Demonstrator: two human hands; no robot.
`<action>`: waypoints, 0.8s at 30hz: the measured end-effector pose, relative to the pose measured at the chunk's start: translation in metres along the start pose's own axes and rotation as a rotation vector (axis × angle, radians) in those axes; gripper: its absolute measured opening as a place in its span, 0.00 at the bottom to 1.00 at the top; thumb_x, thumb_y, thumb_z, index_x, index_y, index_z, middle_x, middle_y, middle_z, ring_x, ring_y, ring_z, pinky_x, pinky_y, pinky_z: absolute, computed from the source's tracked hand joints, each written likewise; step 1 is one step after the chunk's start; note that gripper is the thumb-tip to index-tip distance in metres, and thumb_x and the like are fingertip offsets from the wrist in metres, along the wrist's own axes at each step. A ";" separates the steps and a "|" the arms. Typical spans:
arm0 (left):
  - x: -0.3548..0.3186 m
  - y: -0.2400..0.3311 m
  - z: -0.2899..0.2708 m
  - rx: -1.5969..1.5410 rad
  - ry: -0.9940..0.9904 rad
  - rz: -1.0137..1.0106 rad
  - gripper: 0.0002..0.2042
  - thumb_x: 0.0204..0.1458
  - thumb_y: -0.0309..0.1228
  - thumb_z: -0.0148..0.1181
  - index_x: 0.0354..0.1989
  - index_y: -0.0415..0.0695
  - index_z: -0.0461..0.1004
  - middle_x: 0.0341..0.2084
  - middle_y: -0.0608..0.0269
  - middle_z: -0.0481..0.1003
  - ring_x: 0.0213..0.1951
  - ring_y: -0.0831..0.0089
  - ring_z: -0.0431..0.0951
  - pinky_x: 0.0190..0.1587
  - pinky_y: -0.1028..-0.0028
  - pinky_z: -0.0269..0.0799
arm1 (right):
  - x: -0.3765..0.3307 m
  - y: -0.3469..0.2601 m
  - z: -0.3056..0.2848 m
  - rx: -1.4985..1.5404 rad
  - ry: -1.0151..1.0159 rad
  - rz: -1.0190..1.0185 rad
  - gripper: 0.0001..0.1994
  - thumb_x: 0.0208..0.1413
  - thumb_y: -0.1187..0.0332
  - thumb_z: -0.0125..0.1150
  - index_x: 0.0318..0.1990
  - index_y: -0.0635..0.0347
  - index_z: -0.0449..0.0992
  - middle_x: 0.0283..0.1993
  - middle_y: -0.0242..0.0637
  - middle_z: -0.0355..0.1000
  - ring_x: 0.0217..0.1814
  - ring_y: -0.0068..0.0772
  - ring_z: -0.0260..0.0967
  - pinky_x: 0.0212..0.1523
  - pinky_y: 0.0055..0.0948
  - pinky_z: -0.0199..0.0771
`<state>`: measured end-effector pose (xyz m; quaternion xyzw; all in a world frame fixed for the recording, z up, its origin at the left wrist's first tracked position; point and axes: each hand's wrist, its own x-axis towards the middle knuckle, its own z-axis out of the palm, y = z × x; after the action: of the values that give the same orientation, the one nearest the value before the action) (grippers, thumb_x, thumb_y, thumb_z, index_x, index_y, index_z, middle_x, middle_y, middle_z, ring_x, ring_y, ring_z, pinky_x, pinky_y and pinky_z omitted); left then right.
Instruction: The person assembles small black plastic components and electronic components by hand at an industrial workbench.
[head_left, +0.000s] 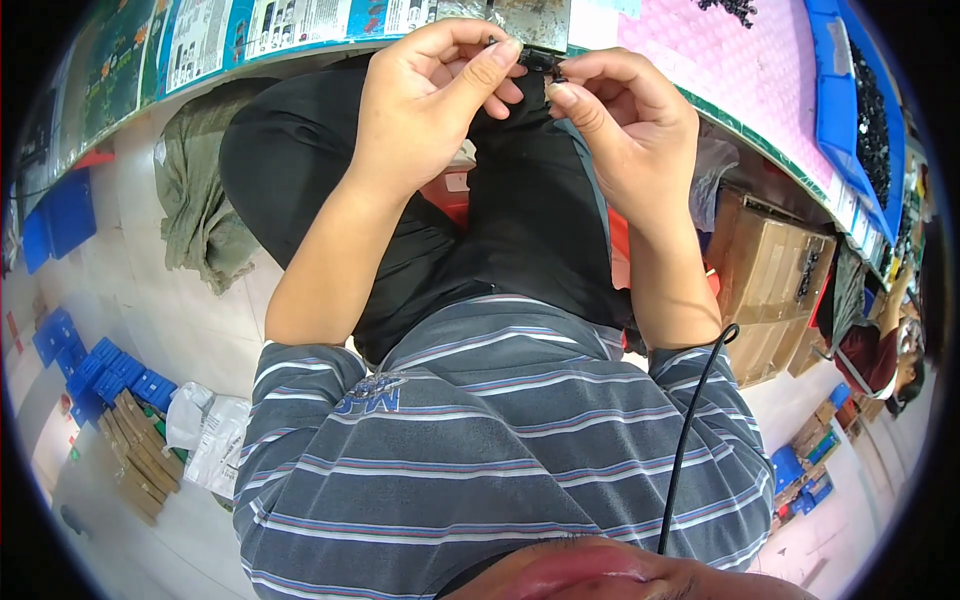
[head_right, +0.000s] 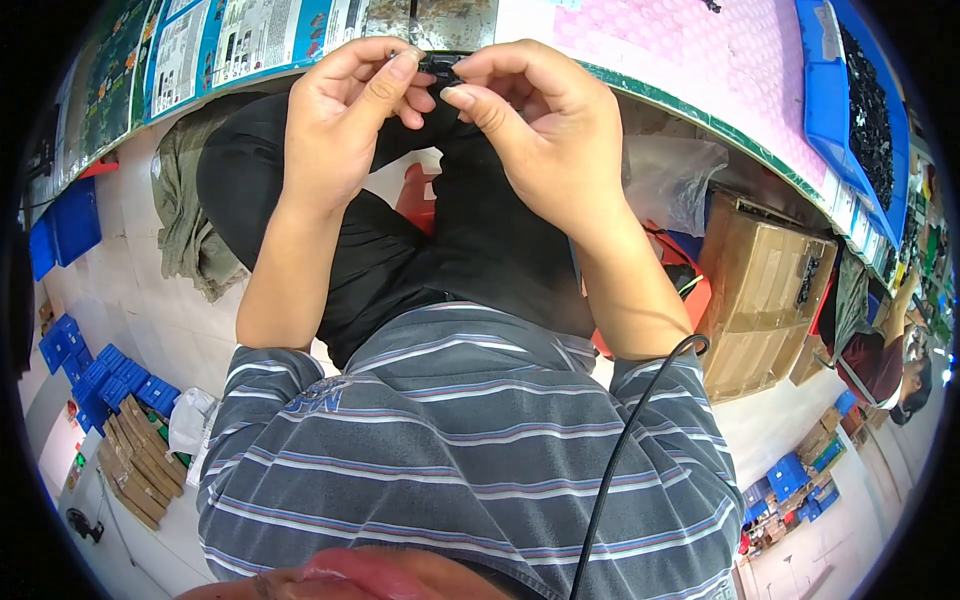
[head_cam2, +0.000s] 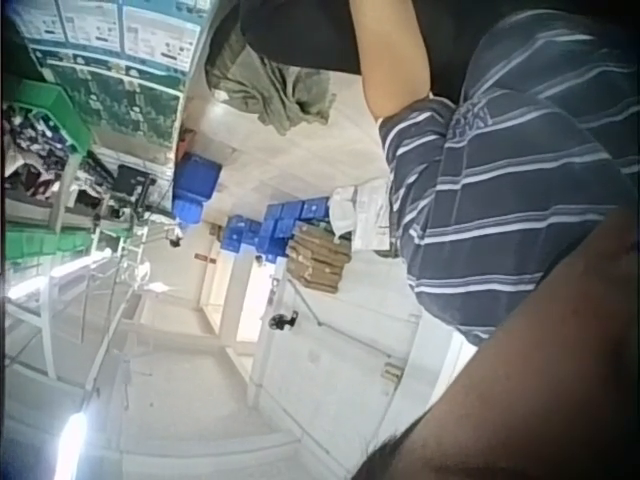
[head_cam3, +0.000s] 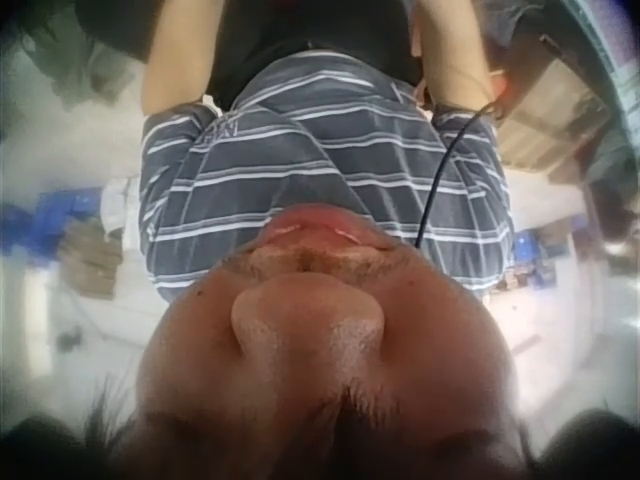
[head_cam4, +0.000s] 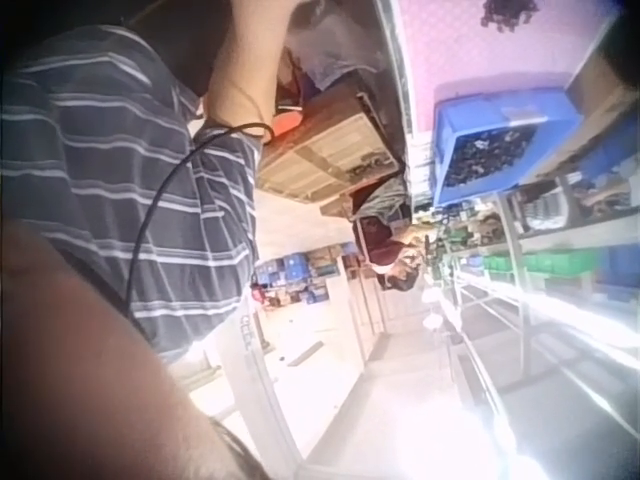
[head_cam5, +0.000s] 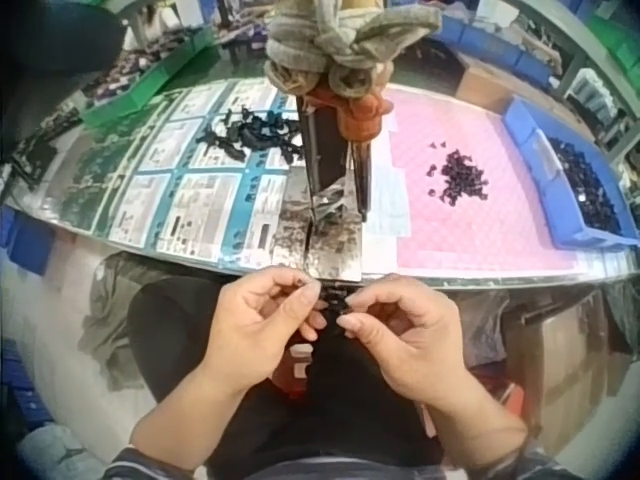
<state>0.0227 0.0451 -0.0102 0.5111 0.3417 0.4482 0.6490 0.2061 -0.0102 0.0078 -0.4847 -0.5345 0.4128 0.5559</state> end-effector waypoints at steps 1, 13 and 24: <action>-0.001 0.000 0.001 0.002 -0.010 0.008 0.10 0.63 0.29 0.65 0.46 0.34 0.79 0.33 0.60 0.81 0.33 0.77 0.83 0.34 0.79 0.79 | 0.000 -0.001 0.001 -0.009 0.029 0.019 0.06 0.58 0.76 0.72 0.40 0.66 0.81 0.36 0.32 0.78 0.36 0.21 0.77 0.39 0.21 0.77; -0.006 -0.001 0.008 0.023 -0.029 0.090 0.08 0.62 0.27 0.65 0.46 0.36 0.80 0.33 0.61 0.82 0.33 0.78 0.82 0.34 0.79 0.79 | 0.002 0.008 0.001 -0.181 0.074 -0.091 0.06 0.54 0.76 0.73 0.37 0.64 0.82 0.35 0.34 0.77 0.33 0.24 0.75 0.36 0.21 0.75; -0.008 -0.003 0.013 0.063 -0.025 0.113 0.08 0.63 0.27 0.65 0.46 0.36 0.80 0.33 0.62 0.82 0.34 0.79 0.82 0.35 0.79 0.79 | 0.002 0.011 -0.002 -0.129 0.052 -0.122 0.03 0.58 0.80 0.68 0.38 0.66 0.79 0.38 0.34 0.74 0.33 0.21 0.74 0.36 0.20 0.75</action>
<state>0.0323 0.0325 -0.0100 0.5553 0.3181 0.4665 0.6106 0.2093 -0.0063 -0.0026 -0.4964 -0.5738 0.3301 0.5616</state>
